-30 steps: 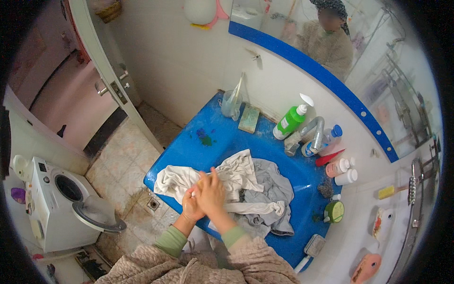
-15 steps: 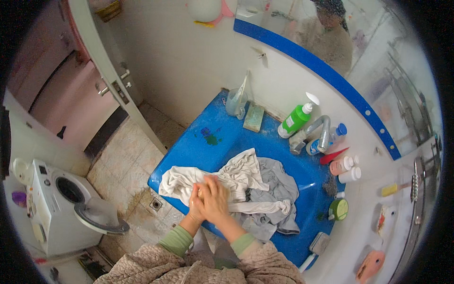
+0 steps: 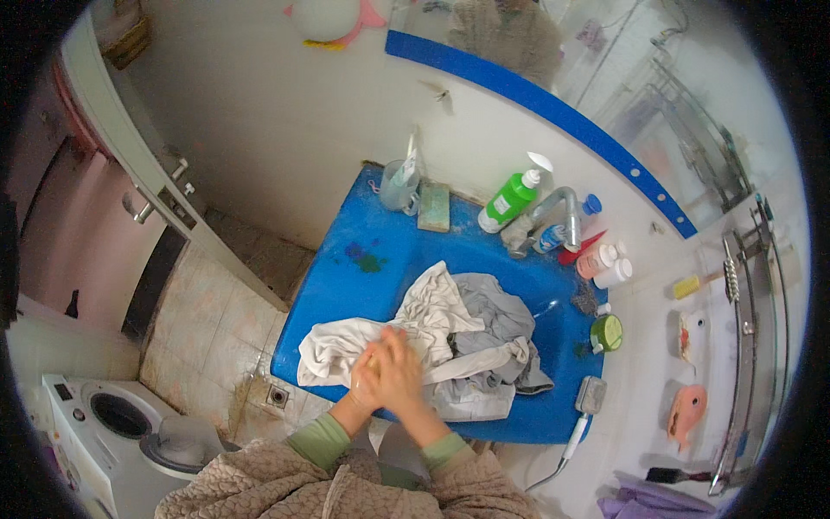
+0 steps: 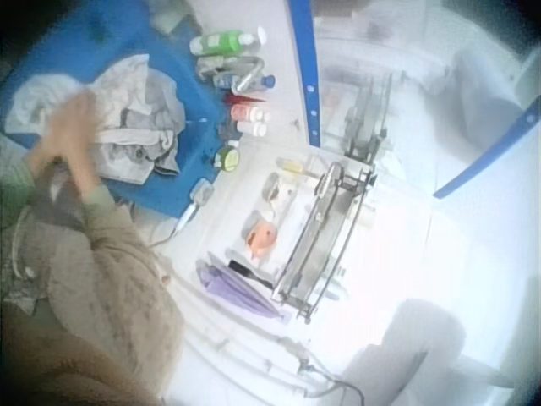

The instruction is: The person hand-washes a white garment in a blue sink using a bar of soap and running water. They repeatedly rub, scrub, and rinse the fabric, then wring it out.

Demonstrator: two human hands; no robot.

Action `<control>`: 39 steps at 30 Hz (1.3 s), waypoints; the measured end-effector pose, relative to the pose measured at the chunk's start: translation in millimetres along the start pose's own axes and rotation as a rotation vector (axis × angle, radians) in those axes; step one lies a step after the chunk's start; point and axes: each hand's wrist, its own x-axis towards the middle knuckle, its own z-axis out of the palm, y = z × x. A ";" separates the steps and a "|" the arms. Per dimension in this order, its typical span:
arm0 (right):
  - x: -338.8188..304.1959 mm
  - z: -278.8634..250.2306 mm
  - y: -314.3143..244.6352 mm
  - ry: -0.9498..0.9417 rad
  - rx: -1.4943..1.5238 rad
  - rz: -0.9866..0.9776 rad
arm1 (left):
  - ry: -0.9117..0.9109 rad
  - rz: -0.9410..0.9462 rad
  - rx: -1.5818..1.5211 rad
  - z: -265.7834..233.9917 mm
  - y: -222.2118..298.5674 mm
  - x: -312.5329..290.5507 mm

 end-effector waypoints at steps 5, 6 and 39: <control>14.2 13.0 48.4 0.114 0.167 0.356 | 0.228 0.102 0.183 15.4 -5.9 7.1; 11.7 15.0 36.9 0.129 0.182 0.282 | 0.150 0.038 0.126 12.7 0.1 4.5; 11.0 -17.8 85.6 0.190 1.439 0.856 | 0.357 0.138 2.400 93.2 49.9 -23.8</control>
